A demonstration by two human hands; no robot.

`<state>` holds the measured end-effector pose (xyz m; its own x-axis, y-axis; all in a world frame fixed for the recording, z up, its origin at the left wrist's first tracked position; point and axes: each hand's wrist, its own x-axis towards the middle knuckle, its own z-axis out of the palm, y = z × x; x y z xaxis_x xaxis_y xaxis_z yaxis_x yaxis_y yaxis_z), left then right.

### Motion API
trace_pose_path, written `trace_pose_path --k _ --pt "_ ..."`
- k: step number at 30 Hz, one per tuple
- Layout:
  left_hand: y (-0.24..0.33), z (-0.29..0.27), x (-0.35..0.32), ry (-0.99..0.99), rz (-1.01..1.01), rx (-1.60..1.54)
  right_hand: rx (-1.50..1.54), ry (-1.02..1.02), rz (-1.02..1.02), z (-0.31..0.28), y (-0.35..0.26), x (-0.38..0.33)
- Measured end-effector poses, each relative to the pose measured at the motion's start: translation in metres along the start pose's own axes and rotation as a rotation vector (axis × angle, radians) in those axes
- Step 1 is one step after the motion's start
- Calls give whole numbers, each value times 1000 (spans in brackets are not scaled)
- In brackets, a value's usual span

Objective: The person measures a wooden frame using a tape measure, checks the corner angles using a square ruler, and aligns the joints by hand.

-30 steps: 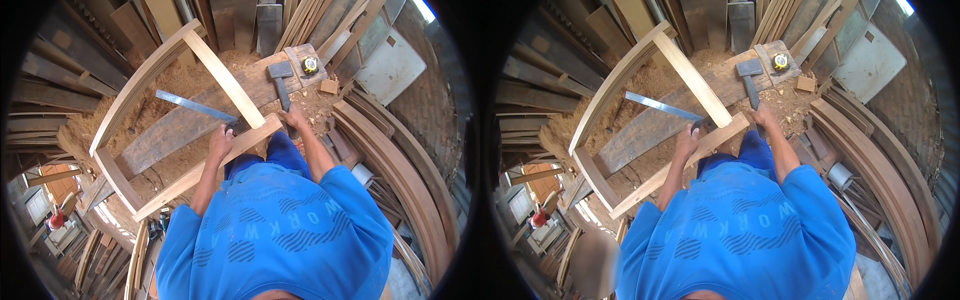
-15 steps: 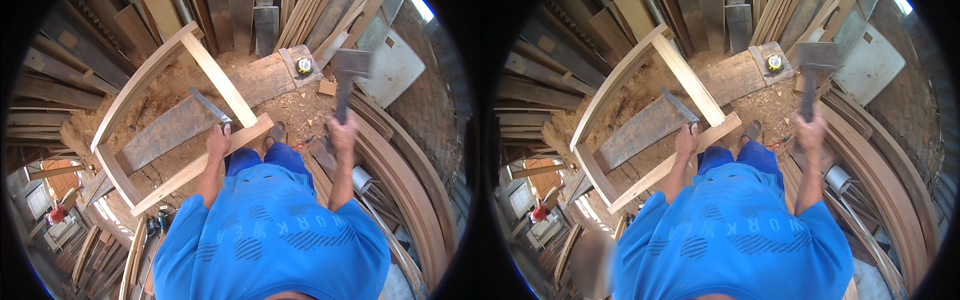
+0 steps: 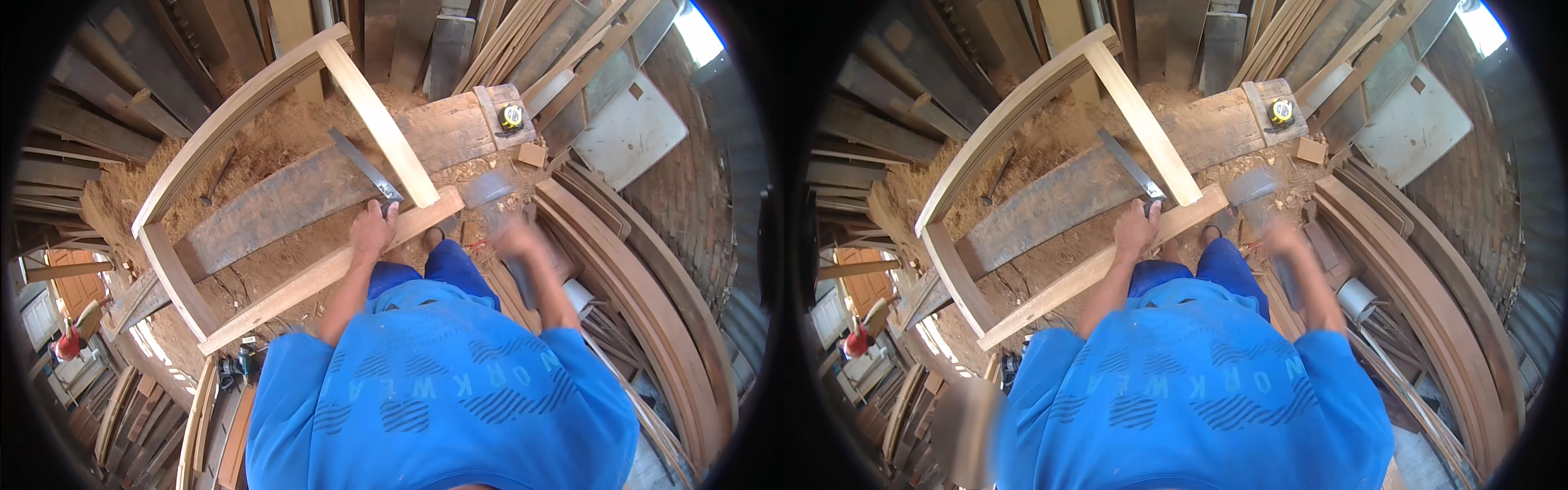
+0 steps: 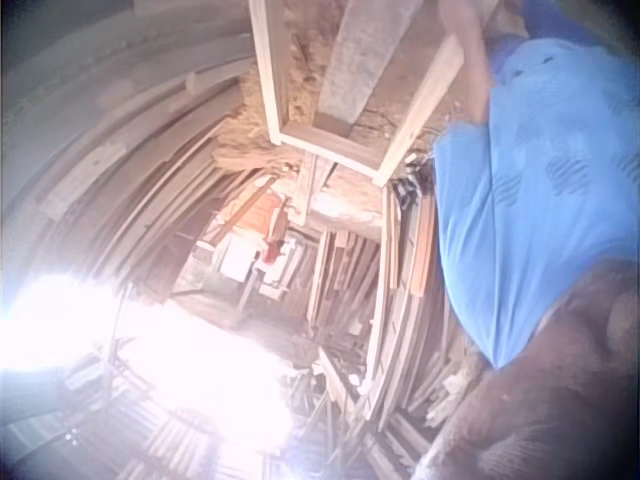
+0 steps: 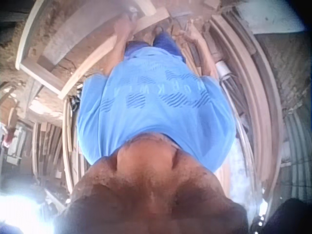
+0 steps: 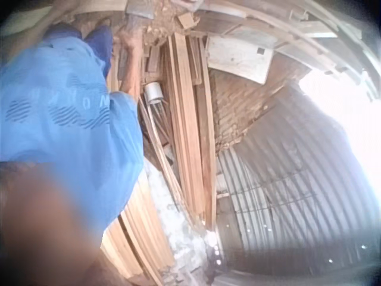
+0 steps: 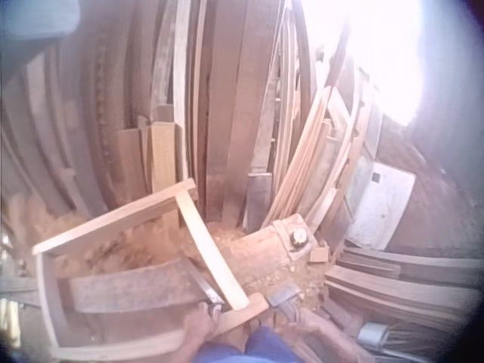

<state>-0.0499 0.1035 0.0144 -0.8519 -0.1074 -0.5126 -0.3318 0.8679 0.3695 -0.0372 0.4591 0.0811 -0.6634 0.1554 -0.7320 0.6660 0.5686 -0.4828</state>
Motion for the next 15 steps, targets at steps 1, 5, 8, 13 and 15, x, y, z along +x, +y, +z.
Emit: trace_pose_path --k 1,5,8,13,15 --pt "-5 1 -10 -19 -11 5 -55 -242 -28 57 -14 -26" --pt "-4 -5 -24 -102 -61 25 185 -321 -40 45 17 -39" --pt "-17 4 -17 -85 -27 -20 182 -146 26 36 40 -30" --pt "-45 -4 8 -341 -26 -435 201 24 -20 42 58 -10" --pt "-65 -8 22 -387 28 -384 242 22 56 48 55 -12"
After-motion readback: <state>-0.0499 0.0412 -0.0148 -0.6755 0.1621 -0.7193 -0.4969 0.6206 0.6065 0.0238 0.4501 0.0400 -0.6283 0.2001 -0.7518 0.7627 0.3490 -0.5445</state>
